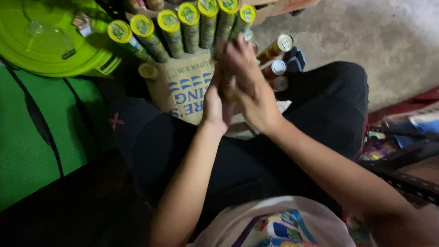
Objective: Wiping canned goods with a cloth and arranging them neatly on a storage shelf.
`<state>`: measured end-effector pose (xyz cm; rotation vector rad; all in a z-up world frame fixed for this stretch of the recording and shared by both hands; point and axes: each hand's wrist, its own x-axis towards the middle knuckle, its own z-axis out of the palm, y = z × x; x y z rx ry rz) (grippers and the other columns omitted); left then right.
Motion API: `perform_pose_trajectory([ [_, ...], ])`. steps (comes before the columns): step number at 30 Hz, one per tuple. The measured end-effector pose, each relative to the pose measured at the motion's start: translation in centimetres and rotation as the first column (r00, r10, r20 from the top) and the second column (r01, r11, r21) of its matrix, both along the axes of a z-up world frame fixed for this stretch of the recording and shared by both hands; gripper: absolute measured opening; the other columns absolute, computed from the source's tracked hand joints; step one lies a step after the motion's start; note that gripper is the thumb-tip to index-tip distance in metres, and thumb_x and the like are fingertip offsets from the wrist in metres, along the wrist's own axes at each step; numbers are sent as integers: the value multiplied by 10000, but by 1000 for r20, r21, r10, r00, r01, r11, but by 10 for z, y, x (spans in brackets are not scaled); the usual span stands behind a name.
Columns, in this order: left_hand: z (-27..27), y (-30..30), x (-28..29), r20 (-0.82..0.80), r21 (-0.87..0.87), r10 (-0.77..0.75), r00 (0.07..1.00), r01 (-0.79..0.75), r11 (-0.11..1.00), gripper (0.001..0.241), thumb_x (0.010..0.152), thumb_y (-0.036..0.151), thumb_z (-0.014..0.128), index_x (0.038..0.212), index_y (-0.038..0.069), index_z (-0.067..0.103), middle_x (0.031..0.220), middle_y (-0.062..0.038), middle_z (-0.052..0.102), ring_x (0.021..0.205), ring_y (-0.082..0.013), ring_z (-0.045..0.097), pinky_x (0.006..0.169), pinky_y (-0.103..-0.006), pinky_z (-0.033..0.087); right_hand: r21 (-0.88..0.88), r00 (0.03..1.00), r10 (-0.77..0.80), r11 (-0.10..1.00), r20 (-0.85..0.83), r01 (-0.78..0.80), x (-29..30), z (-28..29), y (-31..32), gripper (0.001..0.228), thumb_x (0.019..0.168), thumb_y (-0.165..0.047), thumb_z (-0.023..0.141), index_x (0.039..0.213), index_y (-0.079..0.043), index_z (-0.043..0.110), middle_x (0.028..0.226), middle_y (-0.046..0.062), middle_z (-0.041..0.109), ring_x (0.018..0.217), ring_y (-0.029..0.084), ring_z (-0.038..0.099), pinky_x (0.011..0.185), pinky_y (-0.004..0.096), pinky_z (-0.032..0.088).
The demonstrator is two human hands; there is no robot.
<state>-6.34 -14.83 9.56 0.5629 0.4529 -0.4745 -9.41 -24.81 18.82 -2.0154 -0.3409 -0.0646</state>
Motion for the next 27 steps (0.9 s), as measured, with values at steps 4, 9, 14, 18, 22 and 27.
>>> perform_pose_trajectory([
  [4,-16,5,-7,1,74,54,999,-54,996,363,1065,423,541,1241,143,689,1182,-14,714,1064,-131,660,1022,-322,487,97,994,-110,989,18,108,-6,4,18,580,1087,-107,590,1624,-126,371,1730,138,177,1589,440,44,1303,615,129],
  [9,-47,9,7,66,-112,66,996,-58,992,648,1016,508,630,1527,154,449,1399,-119,598,1128,-236,694,1095,-398,499,-47,998,25,998,-58,-28,-39,1,25,674,1020,-149,637,1623,-129,335,1729,119,166,1581,458,-19,1283,579,90],
  [14,5,12,-2,-127,179,-13,992,36,983,443,931,621,641,1149,244,720,1193,-46,738,1055,-177,705,942,-324,534,299,1000,-22,954,-6,23,9,-7,8,507,1147,-105,467,1635,-87,331,1738,158,115,1612,390,54,1340,558,90],
  [18,-19,4,3,-103,48,-11,995,16,999,478,979,587,594,1201,185,726,1229,-75,727,1079,-204,704,1006,-327,520,452,1000,-8,892,14,1,-6,-2,21,619,1157,-11,469,1677,-117,151,1756,149,88,1630,408,120,1340,625,81],
  [22,-43,18,11,72,-162,4,997,8,987,559,998,621,532,1342,189,621,1376,-40,615,1144,-174,672,1057,-323,491,56,1000,26,998,5,-27,-48,-2,26,746,986,28,654,1626,-55,279,1728,173,102,1585,458,9,1295,587,100],
  [27,-31,13,-2,-59,16,-17,998,18,1000,686,959,722,538,1406,205,600,1432,-71,601,1243,-205,618,1099,-368,436,48,997,69,997,-25,-68,-16,0,9,799,921,116,641,1628,-83,325,1728,185,94,1577,419,5,1306,563,116],
])
